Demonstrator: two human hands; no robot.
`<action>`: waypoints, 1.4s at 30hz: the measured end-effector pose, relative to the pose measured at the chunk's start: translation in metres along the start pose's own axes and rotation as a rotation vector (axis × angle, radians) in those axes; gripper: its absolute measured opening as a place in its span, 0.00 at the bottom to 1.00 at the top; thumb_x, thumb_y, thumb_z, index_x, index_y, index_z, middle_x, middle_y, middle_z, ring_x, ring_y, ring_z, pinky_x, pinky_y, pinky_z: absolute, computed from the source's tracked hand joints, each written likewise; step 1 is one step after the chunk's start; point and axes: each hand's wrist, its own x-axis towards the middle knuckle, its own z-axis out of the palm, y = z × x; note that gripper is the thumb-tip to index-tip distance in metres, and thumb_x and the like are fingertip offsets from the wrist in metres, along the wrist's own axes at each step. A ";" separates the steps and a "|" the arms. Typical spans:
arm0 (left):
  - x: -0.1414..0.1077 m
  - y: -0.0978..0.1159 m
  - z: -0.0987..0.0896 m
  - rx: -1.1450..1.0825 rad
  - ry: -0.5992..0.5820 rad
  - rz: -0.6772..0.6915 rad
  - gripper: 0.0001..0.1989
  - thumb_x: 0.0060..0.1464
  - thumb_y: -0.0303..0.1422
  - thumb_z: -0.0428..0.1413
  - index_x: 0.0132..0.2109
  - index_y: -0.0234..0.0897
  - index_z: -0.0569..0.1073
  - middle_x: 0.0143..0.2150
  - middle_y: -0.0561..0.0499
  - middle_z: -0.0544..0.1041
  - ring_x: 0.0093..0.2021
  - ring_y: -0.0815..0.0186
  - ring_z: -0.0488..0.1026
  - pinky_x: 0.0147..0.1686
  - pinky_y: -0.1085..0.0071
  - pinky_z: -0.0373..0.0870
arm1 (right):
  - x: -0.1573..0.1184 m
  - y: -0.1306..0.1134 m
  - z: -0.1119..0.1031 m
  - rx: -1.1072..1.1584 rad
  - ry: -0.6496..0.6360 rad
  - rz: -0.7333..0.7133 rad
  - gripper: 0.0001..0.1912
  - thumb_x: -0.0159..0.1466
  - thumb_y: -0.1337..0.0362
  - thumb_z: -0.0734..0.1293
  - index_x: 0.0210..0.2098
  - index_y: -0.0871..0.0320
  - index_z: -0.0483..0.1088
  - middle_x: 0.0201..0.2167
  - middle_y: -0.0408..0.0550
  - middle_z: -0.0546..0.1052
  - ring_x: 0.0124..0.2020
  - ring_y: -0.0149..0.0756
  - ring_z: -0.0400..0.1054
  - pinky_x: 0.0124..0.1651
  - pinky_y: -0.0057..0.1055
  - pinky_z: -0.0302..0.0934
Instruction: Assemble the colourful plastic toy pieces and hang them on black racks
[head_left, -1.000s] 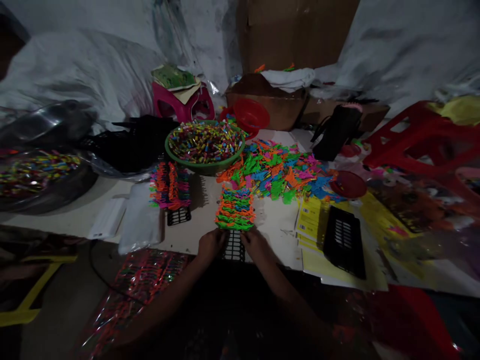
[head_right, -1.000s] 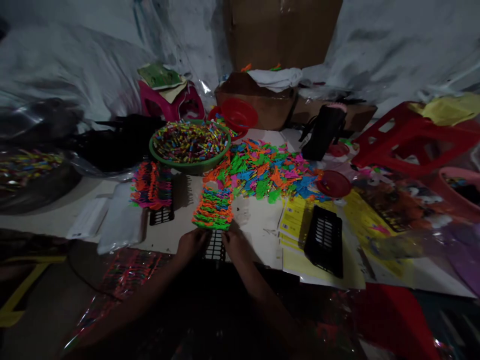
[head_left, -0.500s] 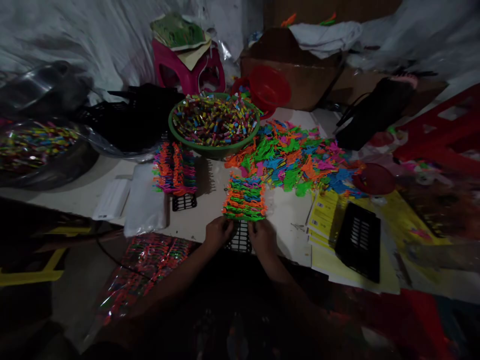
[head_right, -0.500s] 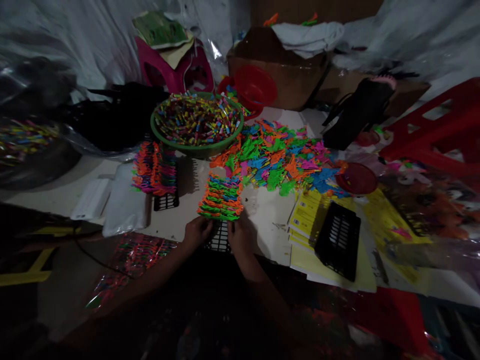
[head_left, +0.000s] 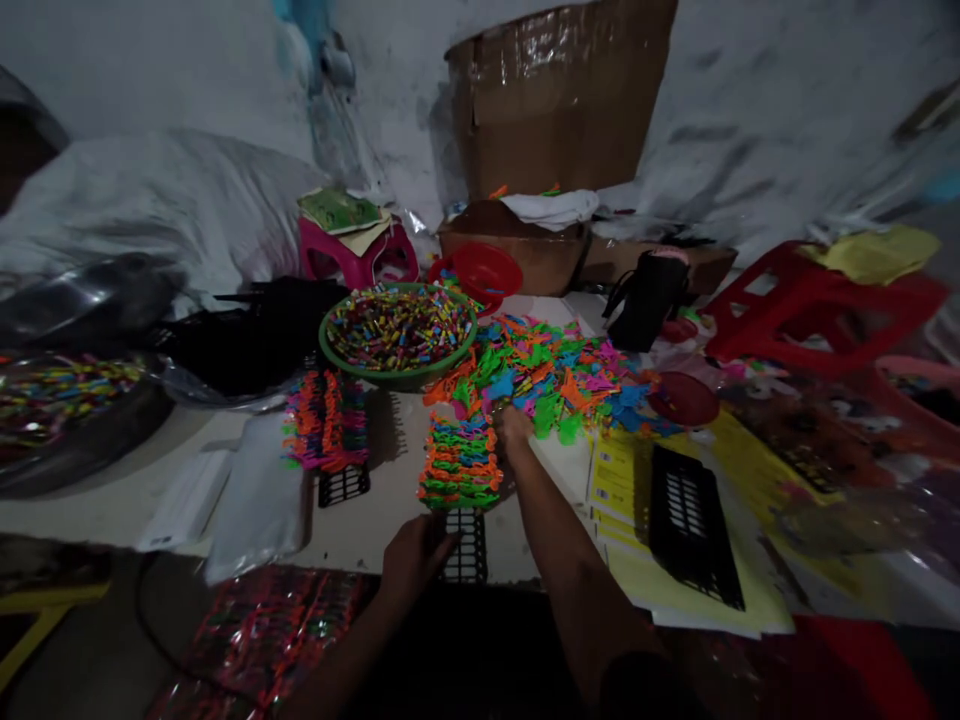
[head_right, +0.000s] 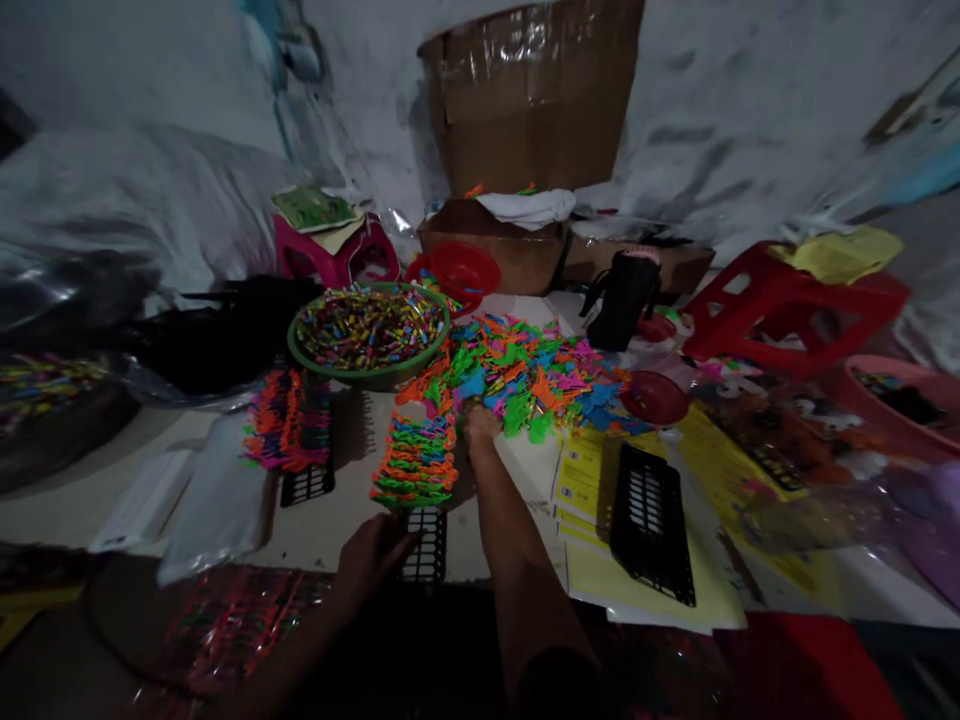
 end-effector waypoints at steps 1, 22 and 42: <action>-0.003 -0.003 0.000 0.000 -0.010 0.064 0.13 0.49 0.44 0.52 0.38 0.40 0.68 0.34 0.48 0.74 0.37 0.62 0.72 0.35 0.69 0.67 | -0.003 0.003 0.002 -0.007 -0.003 0.002 0.14 0.56 0.57 0.63 0.24 0.60 0.74 0.20 0.54 0.75 0.25 0.38 0.71 0.26 0.27 0.58; 0.001 0.030 -0.007 -0.028 -0.030 0.208 0.08 0.53 0.32 0.48 0.38 0.37 0.70 0.36 0.46 0.74 0.40 0.64 0.70 0.40 0.70 0.66 | -0.104 0.110 -0.029 -0.151 0.165 0.025 0.12 0.55 0.64 0.61 0.33 0.61 0.74 0.29 0.53 0.73 0.32 0.35 0.66 0.37 0.28 0.56; 0.003 0.069 -0.004 -0.523 -0.442 0.182 0.08 0.48 0.31 0.51 0.32 0.33 0.74 0.27 0.52 0.74 0.27 0.71 0.67 0.28 0.77 0.61 | -0.106 0.107 -0.071 -0.123 0.044 0.215 0.14 0.55 0.60 0.60 0.29 0.61 0.75 0.27 0.54 0.76 0.30 0.39 0.70 0.29 0.28 0.55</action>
